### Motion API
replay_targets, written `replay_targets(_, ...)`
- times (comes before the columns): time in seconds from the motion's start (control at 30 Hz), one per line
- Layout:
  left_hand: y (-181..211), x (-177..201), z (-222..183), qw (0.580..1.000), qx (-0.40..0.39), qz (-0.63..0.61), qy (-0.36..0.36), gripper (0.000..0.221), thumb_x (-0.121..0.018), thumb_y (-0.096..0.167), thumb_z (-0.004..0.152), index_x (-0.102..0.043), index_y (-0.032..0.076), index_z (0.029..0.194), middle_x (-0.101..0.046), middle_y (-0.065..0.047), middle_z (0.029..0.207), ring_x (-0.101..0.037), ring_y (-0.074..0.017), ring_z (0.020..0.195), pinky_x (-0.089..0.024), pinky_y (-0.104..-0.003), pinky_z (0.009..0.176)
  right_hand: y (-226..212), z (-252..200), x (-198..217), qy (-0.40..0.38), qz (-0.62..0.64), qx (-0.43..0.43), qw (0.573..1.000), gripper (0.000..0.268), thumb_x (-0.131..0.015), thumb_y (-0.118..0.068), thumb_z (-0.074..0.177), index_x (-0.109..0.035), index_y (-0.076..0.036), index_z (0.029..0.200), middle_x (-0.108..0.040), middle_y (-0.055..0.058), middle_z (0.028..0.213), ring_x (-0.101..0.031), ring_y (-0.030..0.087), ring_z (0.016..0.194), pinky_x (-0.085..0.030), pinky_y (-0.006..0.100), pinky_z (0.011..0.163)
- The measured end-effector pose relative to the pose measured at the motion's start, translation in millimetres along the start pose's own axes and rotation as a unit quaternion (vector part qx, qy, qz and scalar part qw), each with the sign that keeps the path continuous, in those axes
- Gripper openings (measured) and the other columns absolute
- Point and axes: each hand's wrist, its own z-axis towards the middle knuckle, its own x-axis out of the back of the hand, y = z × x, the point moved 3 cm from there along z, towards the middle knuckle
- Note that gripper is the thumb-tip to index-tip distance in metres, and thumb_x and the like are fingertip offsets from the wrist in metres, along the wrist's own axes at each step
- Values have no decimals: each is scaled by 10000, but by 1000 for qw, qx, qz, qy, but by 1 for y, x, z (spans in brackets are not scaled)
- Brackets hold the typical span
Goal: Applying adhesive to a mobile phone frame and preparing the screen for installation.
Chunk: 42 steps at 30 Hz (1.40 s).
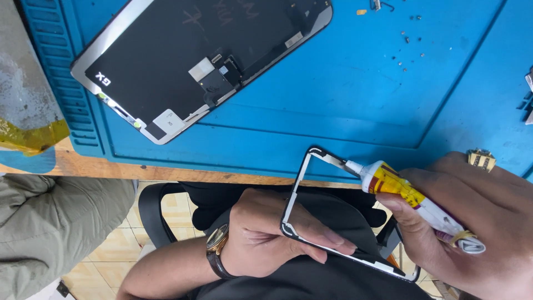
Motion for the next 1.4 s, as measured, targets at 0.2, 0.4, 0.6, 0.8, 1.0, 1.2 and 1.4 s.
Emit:
replay_targets(0.2, -2, -1, 0, 1000, -3, -4, 2, 76, -546, -1, 811, -578, -14, 879, -609, -154, 877, -640, -253, 828, -571, -254, 678, 4, -4, 0, -2, -4, -5, 1000, 311, -545, -283, 710, -565, 17, 791, -569, 138, 695, -510, 238, 513, -384, 342, 410)
replay_targets(0.4, -3, -2, 3, 1000, -15, 1, -1, 75, -553, -9, 804, -576, -12, 875, -609, -158, 872, -643, -255, 815, -574, -264, 684, 7, -7, -1, -7, -2, -35, 999, 317, -531, -311, 709, -575, -6, 784, -571, 123, 677, -509, 226, 493, -374, 344, 406)
replay_targets(0.6, -3, -4, 3, 999, -32, 16, -6, 91, -526, 46, 833, -574, -8, 888, -611, -155, 872, -648, -252, 803, -572, -264, 678, 13, -14, -1, -14, -13, -45, 999, 316, -526, -324, 711, -578, -23, 789, -571, 117, 680, -519, 216, 503, -384, 339, 407)
replay_targets(0.8, -3, -7, 6, 998, -48, 41, 2, 73, -545, 31, 807, -579, -16, 852, -616, -156, 833, -654, -252, 764, -571, -258, 650, 13, -18, 2, 11, 14, -62, 998, 282, -552, -268, 700, -576, 6, 764, -576, 146, 702, -536, 230, 537, -401, 339, 432)
replay_targets(1.0, -4, -10, 8, 998, -52, 42, 11, 79, -544, 48, 807, -580, -14, 839, -618, -151, 819, -656, -251, 746, -569, -259, 633, 18, -22, 4, 7, 14, -55, 998, 282, -543, -276, 704, -579, -4, 768, -576, 129, 677, -528, 217, 496, -385, 330, 401)
replay_targets(1.2, -4, -12, 9, 997, -58, 44, 11, 77, -565, 43, 788, -576, -18, 834, -618, -162, 798, -656, -260, 734, -572, -265, 631, 23, -27, 3, 2, 11, -62, 998, 313, -551, -315, 684, -588, -16, 769, -592, 125, 697, -549, 219, 513, -411, 330, 403)
replay_targets(1.4, -8, -15, 9, 996, -73, 28, 44, 83, -613, 0, 728, -586, -29, 801, -618, -160, 762, -653, -256, 699, -575, -263, 608, 25, -31, 4, 24, 14, -66, 997, 285, -578, -274, 681, -583, 5, 739, -593, 138, 694, -544, 239, 527, -412, 347, 433)
